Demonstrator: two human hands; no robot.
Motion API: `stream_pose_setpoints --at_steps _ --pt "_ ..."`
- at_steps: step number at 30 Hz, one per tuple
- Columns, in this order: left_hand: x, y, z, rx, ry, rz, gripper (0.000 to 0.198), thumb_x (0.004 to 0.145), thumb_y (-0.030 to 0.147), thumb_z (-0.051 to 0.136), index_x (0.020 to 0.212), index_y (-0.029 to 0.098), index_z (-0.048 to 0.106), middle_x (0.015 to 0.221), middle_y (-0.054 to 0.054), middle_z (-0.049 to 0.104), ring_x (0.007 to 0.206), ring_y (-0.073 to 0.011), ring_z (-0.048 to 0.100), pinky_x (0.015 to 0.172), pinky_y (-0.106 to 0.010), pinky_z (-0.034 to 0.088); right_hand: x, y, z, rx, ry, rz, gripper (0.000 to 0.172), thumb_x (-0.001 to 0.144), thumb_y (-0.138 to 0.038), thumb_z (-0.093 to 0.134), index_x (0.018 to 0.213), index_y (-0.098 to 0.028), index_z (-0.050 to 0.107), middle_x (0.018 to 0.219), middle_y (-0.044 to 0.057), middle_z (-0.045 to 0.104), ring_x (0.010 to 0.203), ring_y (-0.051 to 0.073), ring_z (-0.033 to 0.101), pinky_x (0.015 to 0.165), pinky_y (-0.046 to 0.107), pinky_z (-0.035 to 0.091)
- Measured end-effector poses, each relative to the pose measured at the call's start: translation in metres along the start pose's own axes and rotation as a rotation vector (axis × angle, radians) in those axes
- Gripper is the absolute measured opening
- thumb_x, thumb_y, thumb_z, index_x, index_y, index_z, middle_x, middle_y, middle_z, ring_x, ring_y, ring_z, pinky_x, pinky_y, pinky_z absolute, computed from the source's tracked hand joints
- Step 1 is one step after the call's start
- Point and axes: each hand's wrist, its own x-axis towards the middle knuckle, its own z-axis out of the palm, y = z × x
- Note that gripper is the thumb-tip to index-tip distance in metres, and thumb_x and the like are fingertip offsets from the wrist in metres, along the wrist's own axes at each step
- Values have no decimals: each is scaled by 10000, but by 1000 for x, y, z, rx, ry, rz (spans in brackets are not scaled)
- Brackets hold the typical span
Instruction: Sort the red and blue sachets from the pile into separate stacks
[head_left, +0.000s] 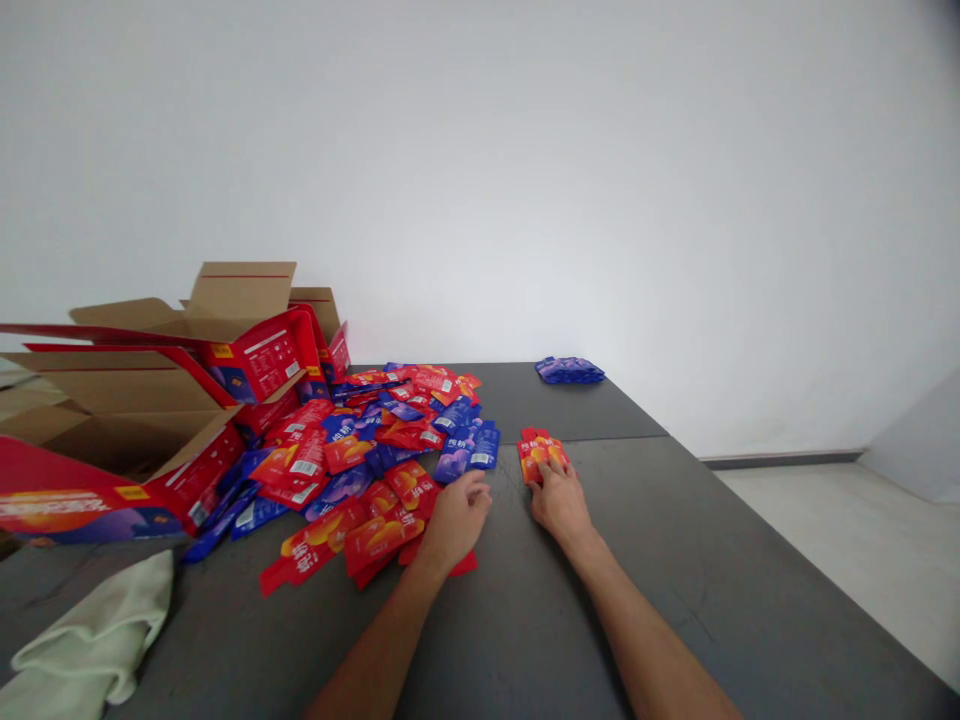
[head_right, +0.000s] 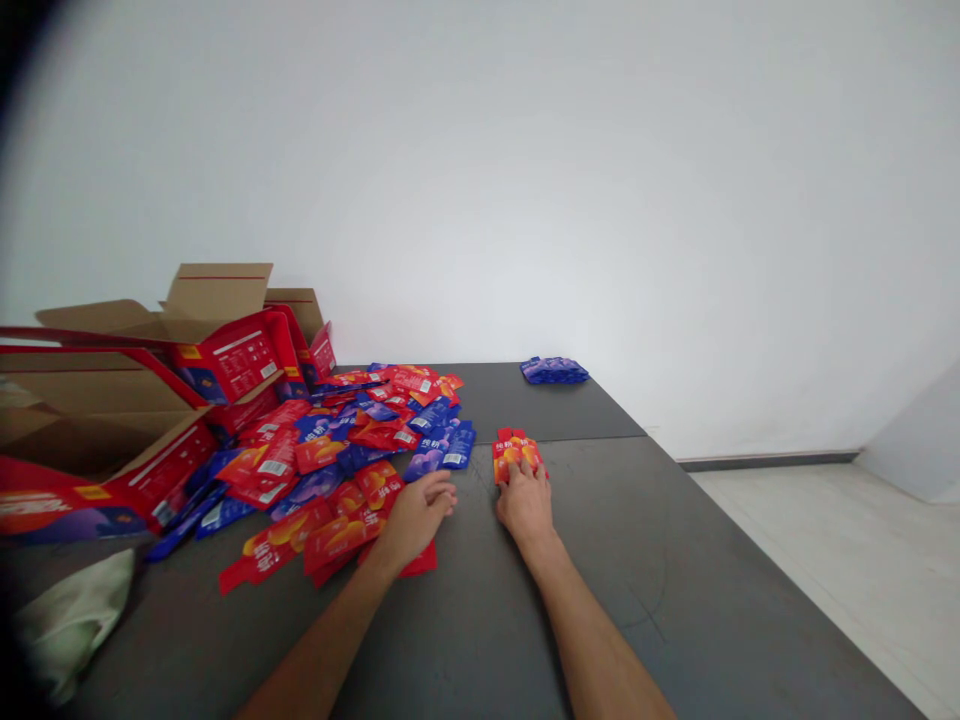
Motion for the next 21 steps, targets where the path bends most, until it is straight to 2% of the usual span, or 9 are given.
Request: stream_pose_setpoints --at_steps 6,10,13,17,21 --pt "1 -5 -1 88 9 33 396 830 222 531 1209 143 614 1129 -141 705 987 -201 684 890 -313 508 13 13 7 -17 -3 -18 402 850 -255 479 1197 -125 636 1287 193 579 1236 306 480 1132 454 221" --pt "-1 0 -2 115 13 34 383 815 225 557 1186 167 635 1109 -124 715 993 -202 681 884 -299 503 19 23 7 13 7 9 434 843 -278 490 1226 -116 616 1332 195 541 1257 310 459 1108 447 260" --pt "-3 4 -2 140 13 46 364 814 218 565 1166 173 646 1079 -121 725 973 -210 683 874 -308 504 18 25 5 8 0 40 459 833 -293 505 1261 -152 595 1373 176 511 1288 352 410 1056 499 302" --pt "-5 7 -1 159 28 43 343 814 215 576 1147 190 656 1071 -110 728 984 -216 676 895 -315 493 13 15 0 -27 73 90 478 818 -321 537 1270 -175 595 1442 165 439 1353 433 282 1041 590 270" --pt "-5 11 -3 381 26 142 353 853 204 514 1181 196 641 1125 -110 704 1056 -225 642 965 -344 459 9 -11 -4 55 134 -112 459 875 -273 451 1305 -155 562 1397 158 487 1351 322 340 1130 505 216"
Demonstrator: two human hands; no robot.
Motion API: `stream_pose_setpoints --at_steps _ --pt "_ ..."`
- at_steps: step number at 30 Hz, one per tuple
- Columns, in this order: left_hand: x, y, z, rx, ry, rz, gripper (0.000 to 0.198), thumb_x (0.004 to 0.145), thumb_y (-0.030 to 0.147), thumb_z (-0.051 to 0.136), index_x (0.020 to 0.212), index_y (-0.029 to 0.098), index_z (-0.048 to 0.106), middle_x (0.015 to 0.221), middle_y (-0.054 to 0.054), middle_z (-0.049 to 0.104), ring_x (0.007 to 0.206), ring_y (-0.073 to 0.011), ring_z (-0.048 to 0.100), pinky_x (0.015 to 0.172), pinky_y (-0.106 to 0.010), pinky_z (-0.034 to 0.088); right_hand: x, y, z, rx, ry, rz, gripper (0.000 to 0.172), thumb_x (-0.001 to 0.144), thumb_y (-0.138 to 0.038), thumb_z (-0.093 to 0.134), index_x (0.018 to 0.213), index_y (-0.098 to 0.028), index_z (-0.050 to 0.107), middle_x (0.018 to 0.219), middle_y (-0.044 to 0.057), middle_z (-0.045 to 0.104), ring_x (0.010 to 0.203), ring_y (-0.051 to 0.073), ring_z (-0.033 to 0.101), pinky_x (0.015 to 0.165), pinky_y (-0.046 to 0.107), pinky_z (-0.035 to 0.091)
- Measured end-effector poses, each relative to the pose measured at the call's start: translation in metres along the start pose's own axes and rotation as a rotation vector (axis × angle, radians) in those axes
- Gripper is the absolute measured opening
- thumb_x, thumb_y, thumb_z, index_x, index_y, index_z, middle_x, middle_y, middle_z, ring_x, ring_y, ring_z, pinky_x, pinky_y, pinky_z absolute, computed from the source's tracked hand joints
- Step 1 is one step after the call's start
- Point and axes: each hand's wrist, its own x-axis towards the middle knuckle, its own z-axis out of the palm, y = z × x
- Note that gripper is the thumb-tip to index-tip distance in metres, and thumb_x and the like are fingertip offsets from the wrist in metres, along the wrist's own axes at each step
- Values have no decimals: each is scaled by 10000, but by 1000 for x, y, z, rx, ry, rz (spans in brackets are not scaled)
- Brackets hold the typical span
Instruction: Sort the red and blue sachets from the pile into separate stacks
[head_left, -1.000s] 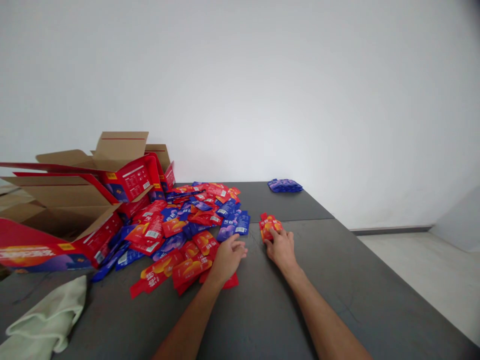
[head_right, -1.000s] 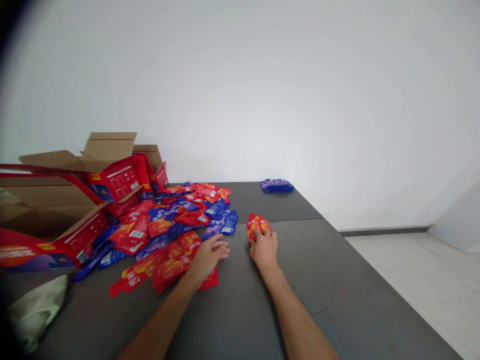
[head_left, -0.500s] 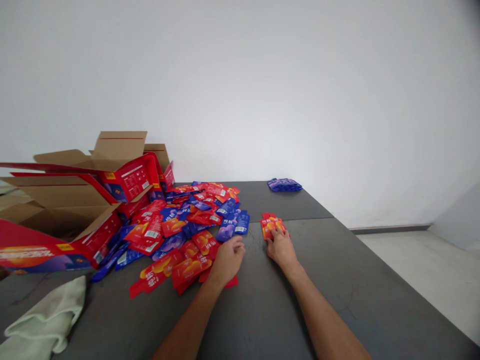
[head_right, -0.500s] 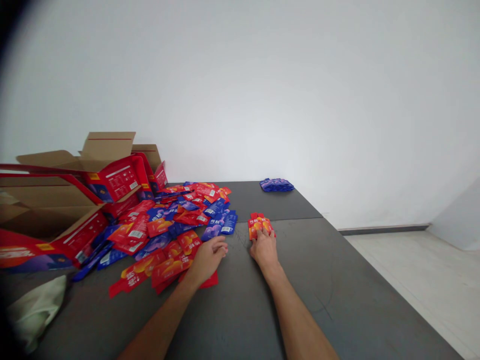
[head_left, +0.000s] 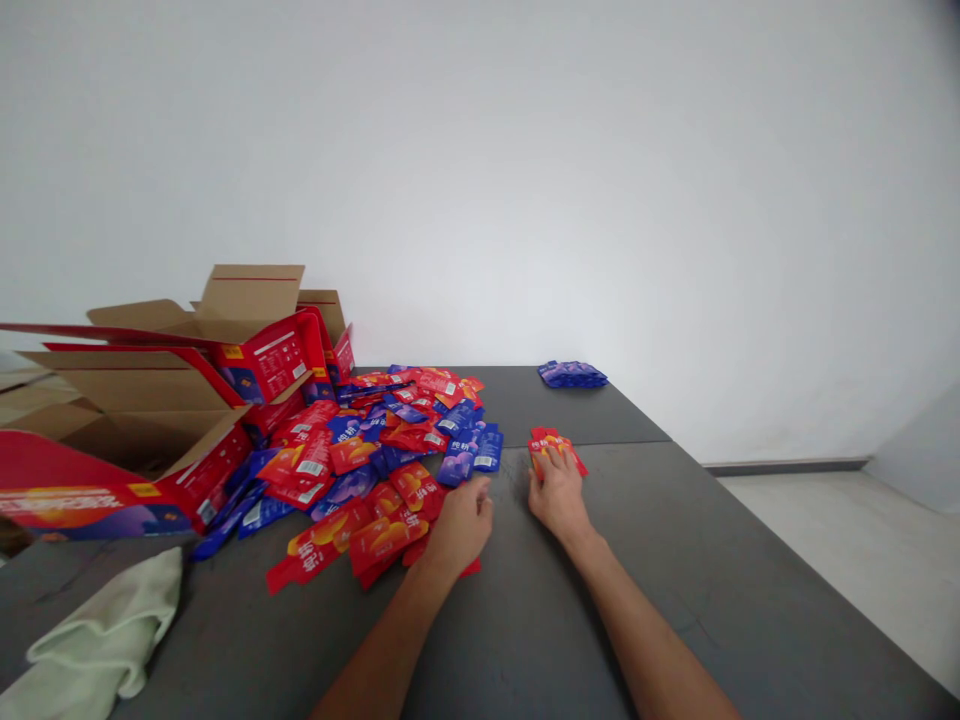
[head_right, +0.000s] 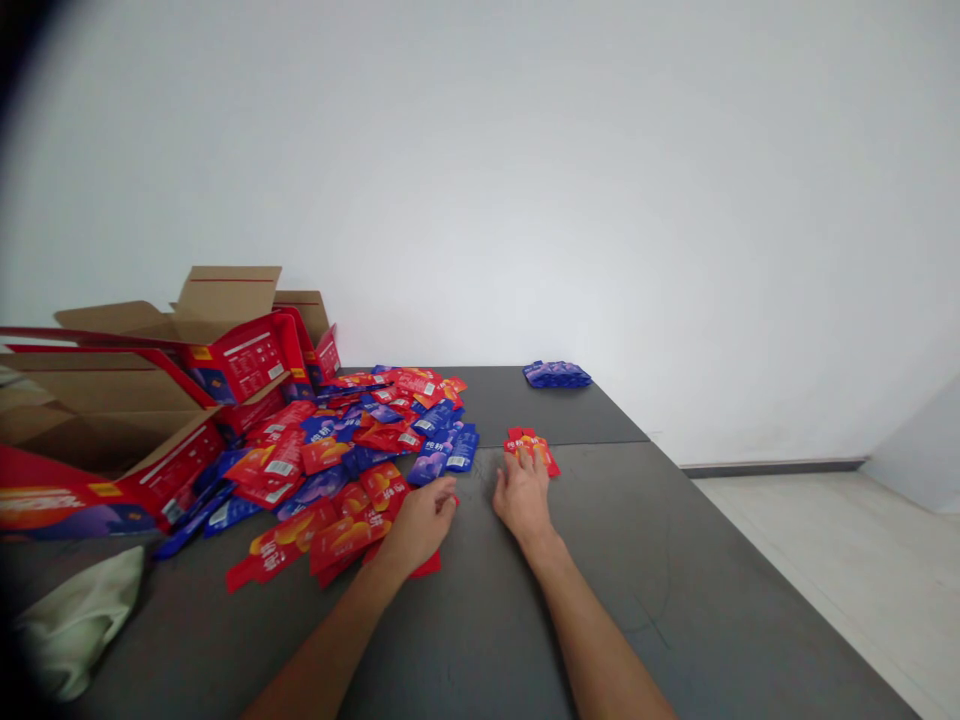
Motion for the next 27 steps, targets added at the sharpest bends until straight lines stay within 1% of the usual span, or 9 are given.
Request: stream_pose_setpoints --at_steps 2,4,7,9,12,15,21,25,27 --pt "0 1 -4 177 -10 85 381 860 169 465 1202 176 634 1213 -122 663 1151 -229 590 1033 -351 411 2 -18 3 67 -71 -92 455 897 -264 420 1323 -163 545 1395 149 497 1337 290 373 1136 484 229" --pt "0 -1 -10 357 -32 146 426 848 131 438 1233 153 619 1306 -134 606 1258 -244 508 1106 -375 339 7 -35 9 101 -159 -124 482 917 -281 410 1380 -177 490 1435 148 461 1356 291 357 1127 474 248" --pt "-1 -7 -16 556 -57 146 467 858 156 436 1302 170 581 1400 -128 532 1384 -294 351 1155 -477 242 18 -55 23 83 -271 -70 534 936 -335 408 1450 -191 401 1526 170 331 1413 338 262 1097 514 261" --pt "0 -12 -19 624 -64 106 456 891 226 433 1325 191 568 1427 -131 508 1409 -330 295 1148 -555 200 26 -65 34 66 -341 -40 510 955 -346 374 1441 -196 410 1538 177 303 1428 352 229 1089 556 234" --pt "3 -20 -24 670 -60 48 449 921 337 419 1315 196 584 1444 -151 487 1393 -368 307 1131 -620 150 34 -76 46 70 -411 -68 467 958 -302 353 1404 -204 451 1514 180 349 1418 339 263 1086 584 214" --pt "8 -26 -33 701 -50 -5 460 921 379 410 1304 210 598 1454 -150 478 1382 -393 321 1116 -652 125 38 -84 53 95 -430 -136 464 918 -235 405 1376 -196 474 1490 166 395 1414 305 282 1109 548 210" --pt "8 -37 -54 762 -49 -82 486 905 397 399 1315 223 592 1475 -119 461 1394 -409 299 1102 -676 92 38 -95 56 164 -474 -254 563 810 -124 460 1372 -111 480 1465 176 436 1398 277 329 1138 451 246" --pt "6 -46 -64 814 -25 -151 465 867 339 433 1272 213 624 1490 -117 441 1391 -420 299 1087 -671 135 31 -104 58 228 -517 -336 645 749 -104 489 1393 -145 477 1484 131 430 1408 257 322 1155 423 242" --pt "5 -48 -66 833 -24 -173 450 839 306 457 1239 220 645 1497 -108 435 1388 -428 299 1076 -670 158 28 -106 57 250 -535 -359 686 730 -92 488 1411 -170 459 1500 108 415 1416 252 312 1160 439 237"
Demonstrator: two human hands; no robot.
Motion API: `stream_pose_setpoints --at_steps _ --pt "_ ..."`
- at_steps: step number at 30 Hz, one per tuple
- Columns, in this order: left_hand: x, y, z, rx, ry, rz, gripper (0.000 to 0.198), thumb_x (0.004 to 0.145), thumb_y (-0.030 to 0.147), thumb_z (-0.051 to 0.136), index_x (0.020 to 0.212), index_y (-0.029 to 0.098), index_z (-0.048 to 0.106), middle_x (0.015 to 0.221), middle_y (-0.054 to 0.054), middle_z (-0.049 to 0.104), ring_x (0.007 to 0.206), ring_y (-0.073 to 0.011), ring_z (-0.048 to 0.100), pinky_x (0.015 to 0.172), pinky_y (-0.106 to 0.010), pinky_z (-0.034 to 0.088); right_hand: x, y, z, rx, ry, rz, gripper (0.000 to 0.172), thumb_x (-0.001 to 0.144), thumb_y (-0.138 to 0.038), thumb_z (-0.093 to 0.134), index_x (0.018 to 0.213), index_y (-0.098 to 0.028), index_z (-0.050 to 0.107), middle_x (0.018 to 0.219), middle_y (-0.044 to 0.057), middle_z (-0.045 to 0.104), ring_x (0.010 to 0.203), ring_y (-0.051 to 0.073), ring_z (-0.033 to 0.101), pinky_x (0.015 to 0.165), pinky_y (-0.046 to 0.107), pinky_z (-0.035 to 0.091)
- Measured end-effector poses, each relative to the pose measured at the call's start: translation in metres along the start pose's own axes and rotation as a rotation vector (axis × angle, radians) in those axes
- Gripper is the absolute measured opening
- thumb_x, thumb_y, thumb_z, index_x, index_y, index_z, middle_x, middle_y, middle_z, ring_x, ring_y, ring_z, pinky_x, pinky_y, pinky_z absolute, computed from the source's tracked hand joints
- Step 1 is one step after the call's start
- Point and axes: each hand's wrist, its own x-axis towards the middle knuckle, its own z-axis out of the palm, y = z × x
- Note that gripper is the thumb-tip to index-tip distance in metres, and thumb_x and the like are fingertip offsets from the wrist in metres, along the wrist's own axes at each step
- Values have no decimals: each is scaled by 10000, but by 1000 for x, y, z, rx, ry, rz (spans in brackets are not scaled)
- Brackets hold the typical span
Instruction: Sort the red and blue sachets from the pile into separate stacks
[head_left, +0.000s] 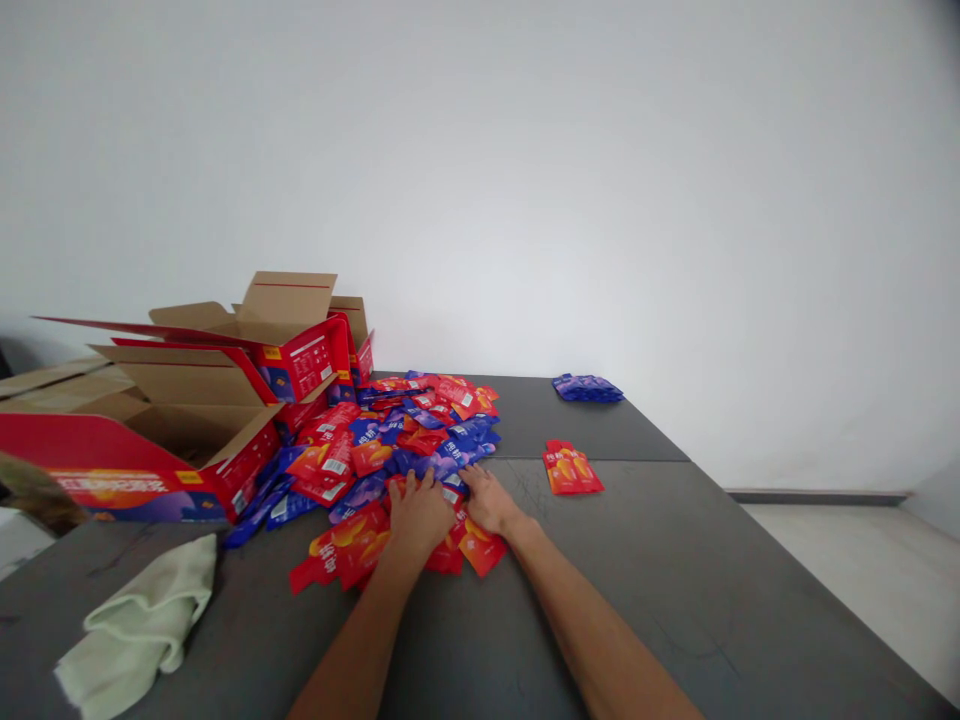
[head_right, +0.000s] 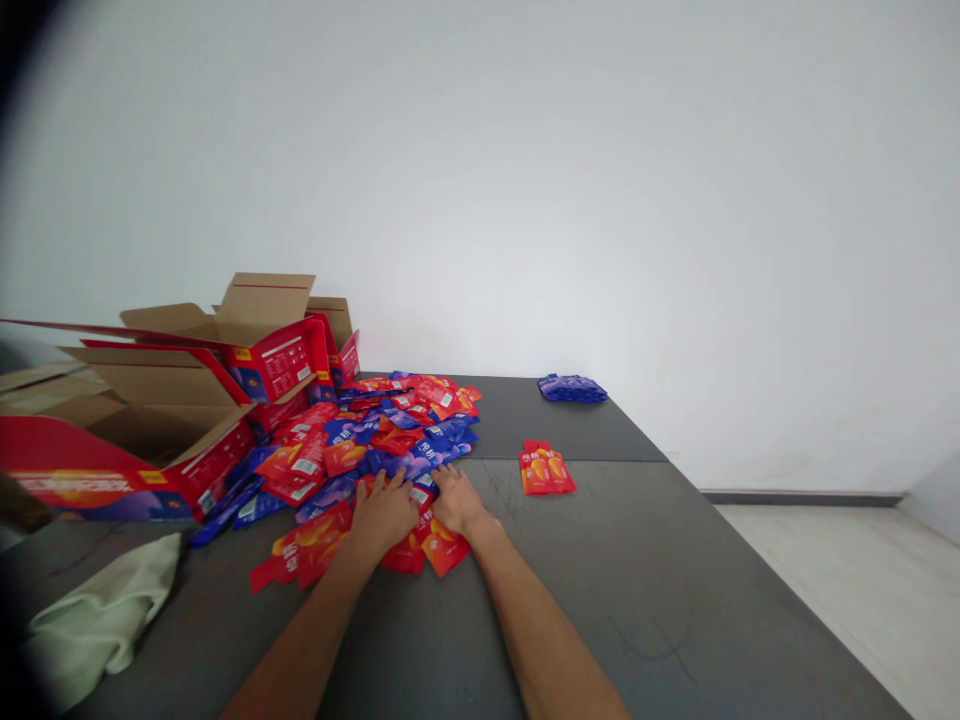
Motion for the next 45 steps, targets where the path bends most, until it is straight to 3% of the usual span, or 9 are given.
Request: stream_pose_setpoints --at_steps 5,9,14,19,25,31,35,39,45 --pt "-6 2 -5 5 45 5 447 859 403 449 1177 182 673 1481 -151 441 1381 -429 304 1068 -625 219 -19 2 -11 120 36 -32 785 690 -36 455 1452 -213 398 1506 72 414 1412 247 324 1158 495 232" --pt "-13 8 -13 14 51 31 527 761 567 572 1068 158 702 1301 -198 582 1290 -425 408 1042 -567 282 -46 5 -18 190 192 -58 720 668 -5 445 1371 -145 508 1400 106 535 1299 209 479 1120 345 331" --pt "-17 22 -22 13 9 72 347 803 430 564 958 152 702 1008 -168 698 1064 -341 580 929 -457 382 -77 -2 -10 226 278 17 583 733 -9 434 1275 -139 606 1258 122 639 1185 215 570 1050 326 407" --pt "-17 30 -28 -90 -13 101 345 923 335 395 917 170 697 944 -142 706 923 -245 642 789 -329 415 -91 -16 -11 302 346 -27 487 840 -148 503 1322 -180 565 1298 103 609 1206 230 542 1062 354 398" --pt "-23 35 -41 -445 -5 342 352 957 313 366 871 218 695 866 -68 722 827 -187 651 719 -271 397 -88 -20 -24 458 480 42 319 885 -308 546 1168 -214 660 1067 83 687 972 221 609 885 338 472" --pt "-19 33 -37 -731 108 197 199 840 322 565 923 200 698 891 -57 731 817 -197 652 724 -275 422 -87 -8 -32 726 566 191 219 859 -391 572 851 -206 691 751 10 646 706 175 547 676 283 424" --pt "-12 23 -28 -909 10 105 163 755 262 618 878 167 669 784 -34 714 697 -176 645 635 -256 431 -89 -5 -33 958 637 304 233 802 -412 636 747 -186 623 678 -18 583 635 140 480 615 250 378" --pt "-10 18 -28 -976 20 75 150 734 293 641 807 164 666 764 -35 711 719 -188 656 632 -258 446 -93 -8 -40 1078 614 325 243 759 -397 688 705 -180 593 623 -35 531 588 119 430 567 233 333" --pt "-12 20 -33 -962 45 24 147 700 307 667 761 173 674 733 -36 709 691 -195 660 597 -259 442 -99 -13 -51 1065 513 205 317 831 -489 622 863 -177 667 713 7 611 632 139 483 568 232 344"
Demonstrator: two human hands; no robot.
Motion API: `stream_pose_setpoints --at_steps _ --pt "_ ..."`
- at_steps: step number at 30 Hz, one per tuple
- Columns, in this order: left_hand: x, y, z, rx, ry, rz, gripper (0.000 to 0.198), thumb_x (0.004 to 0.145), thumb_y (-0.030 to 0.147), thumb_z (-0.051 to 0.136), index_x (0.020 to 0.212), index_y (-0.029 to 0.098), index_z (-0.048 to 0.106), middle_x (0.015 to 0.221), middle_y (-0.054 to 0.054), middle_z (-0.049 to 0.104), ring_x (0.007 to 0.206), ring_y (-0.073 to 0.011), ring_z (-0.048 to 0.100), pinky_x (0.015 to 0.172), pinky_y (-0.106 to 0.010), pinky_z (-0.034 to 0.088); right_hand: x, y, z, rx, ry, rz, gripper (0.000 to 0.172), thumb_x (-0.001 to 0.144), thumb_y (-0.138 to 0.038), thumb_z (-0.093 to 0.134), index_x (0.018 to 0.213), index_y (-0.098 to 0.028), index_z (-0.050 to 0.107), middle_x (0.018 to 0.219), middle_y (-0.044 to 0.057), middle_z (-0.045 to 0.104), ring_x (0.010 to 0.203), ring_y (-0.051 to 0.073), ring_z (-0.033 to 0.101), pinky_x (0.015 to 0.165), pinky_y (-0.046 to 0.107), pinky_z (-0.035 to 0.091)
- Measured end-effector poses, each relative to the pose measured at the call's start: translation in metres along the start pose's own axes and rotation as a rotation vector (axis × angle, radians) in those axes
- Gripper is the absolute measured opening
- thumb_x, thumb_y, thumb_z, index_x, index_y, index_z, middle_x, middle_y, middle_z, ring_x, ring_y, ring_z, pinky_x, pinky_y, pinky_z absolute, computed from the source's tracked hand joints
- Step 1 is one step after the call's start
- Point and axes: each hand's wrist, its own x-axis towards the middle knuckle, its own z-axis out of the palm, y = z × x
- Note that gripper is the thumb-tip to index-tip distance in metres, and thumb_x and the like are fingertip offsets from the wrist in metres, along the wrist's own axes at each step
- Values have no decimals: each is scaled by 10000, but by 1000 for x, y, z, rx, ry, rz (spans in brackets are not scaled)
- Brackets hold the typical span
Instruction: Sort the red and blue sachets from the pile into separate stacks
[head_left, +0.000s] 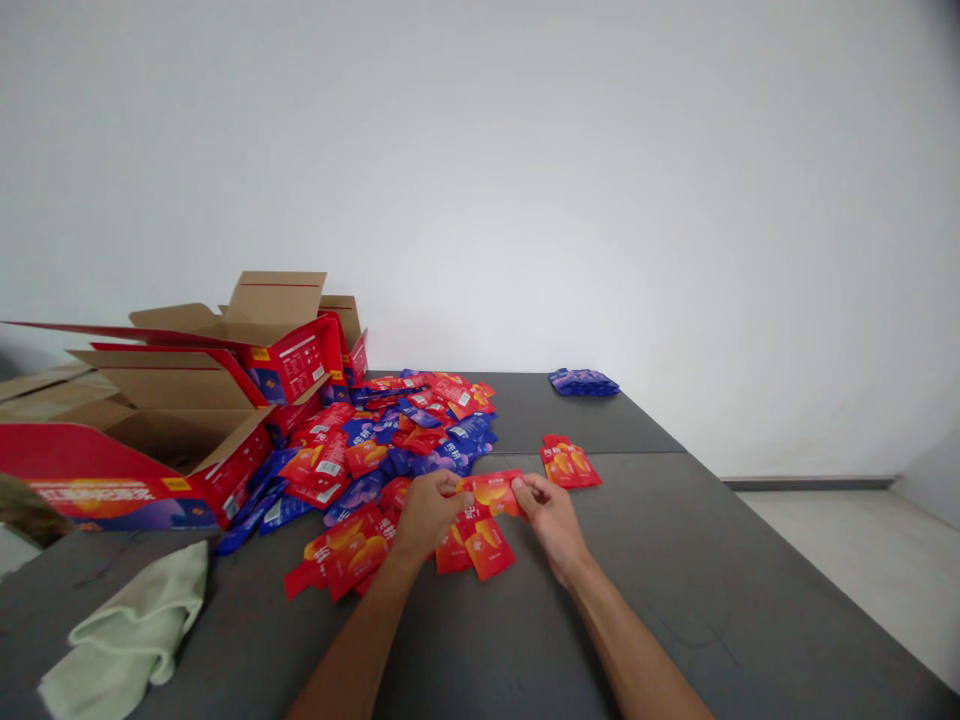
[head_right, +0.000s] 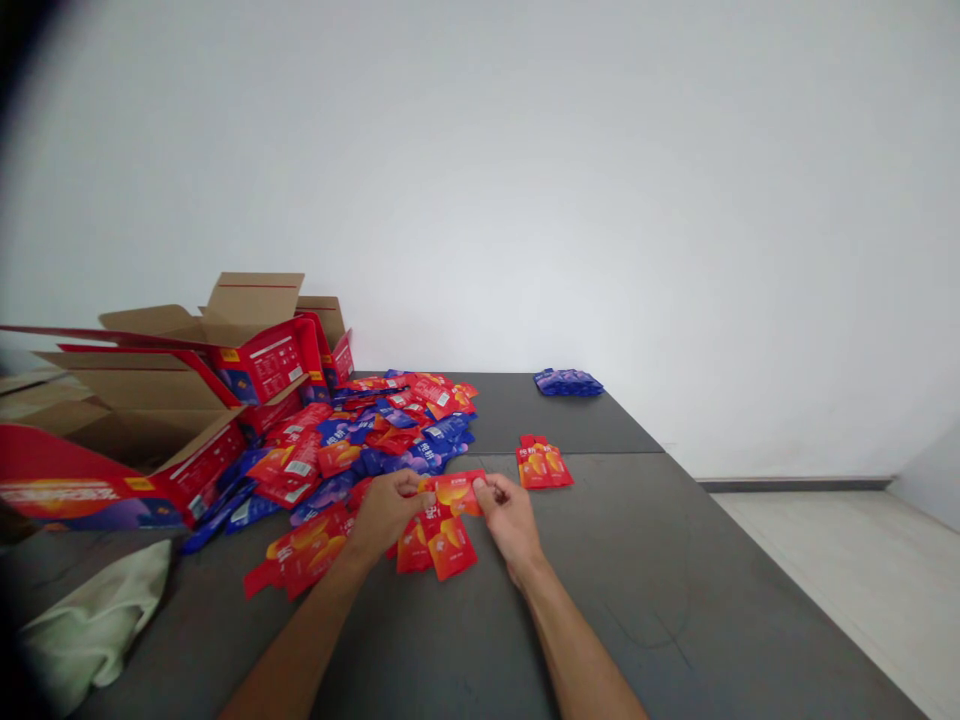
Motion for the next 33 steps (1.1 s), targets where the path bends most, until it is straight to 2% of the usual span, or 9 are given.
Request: stream_pose_setpoints --at_steps 5,8,12,15,18,20,26,30,33 --pt "-2 2 10 -159 68 -57 227 649 252 690 856 173 639 775 -25 701 685 -167 644 599 -242 458 3 12 1 -38 173 4 361 789 -525 643 720 -171 625 642 0 578 596 136 461 555 233 344" --pt "-1 -1 10 -251 78 -65 261 618 171 658 871 185 598 723 16 662 654 -138 618 581 -216 442 4 15 -1 -39 191 45 336 786 -493 632 681 -177 597 613 -10 566 566 130 448 533 233 332" --pt "-1 -2 5 -285 17 -58 349 590 139 665 917 185 553 658 43 637 560 -113 571 515 -197 393 2 7 -3 -166 104 -32 190 770 -366 634 804 -180 657 755 9 643 688 161 540 621 247 404" --pt "-5 3 6 -329 -81 -6 398 628 147 662 1004 186 534 627 61 622 505 -91 526 484 -187 354 -1 0 1 -249 -7 -105 260 789 -371 638 972 -193 688 730 -7 633 669 155 537 634 253 411" --pt "-8 9 11 -422 -79 10 388 681 217 684 1036 189 529 684 43 645 560 -105 569 528 -198 401 -5 -4 7 -270 -146 -65 304 842 -469 599 819 -185 707 618 -16 589 571 134 484 547 243 360" --pt "-8 10 15 -495 -55 -26 372 716 296 695 1037 186 544 770 8 676 633 -126 611 580 -218 443 -8 -5 11 -187 -161 -22 362 854 -516 584 778 -182 700 658 -2 623 585 139 507 543 243 366" --pt "-7 4 20 -401 -109 -16 237 764 372 641 695 149 603 637 11 598 576 -104 529 552 -213 382 -14 -8 16 18 -190 43 347 835 -522 632 850 -180 686 759 16 669 654 147 558 605 247 411" --pt "-10 8 21 -263 -110 87 212 758 296 607 608 165 534 566 42 504 543 -89 449 533 -217 322 -13 -8 20 -16 -120 2 353 815 -527 650 814 -175 671 719 9 649 625 137 535 587 244 402" --pt "-13 13 25 -259 -79 54 216 768 300 571 609 180 490 550 54 463 522 -88 413 513 -220 287 -12 -4 24 -67 -69 -27 351 818 -524 637 760 -178 646 679 3 630 598 135 520 568 248 398"
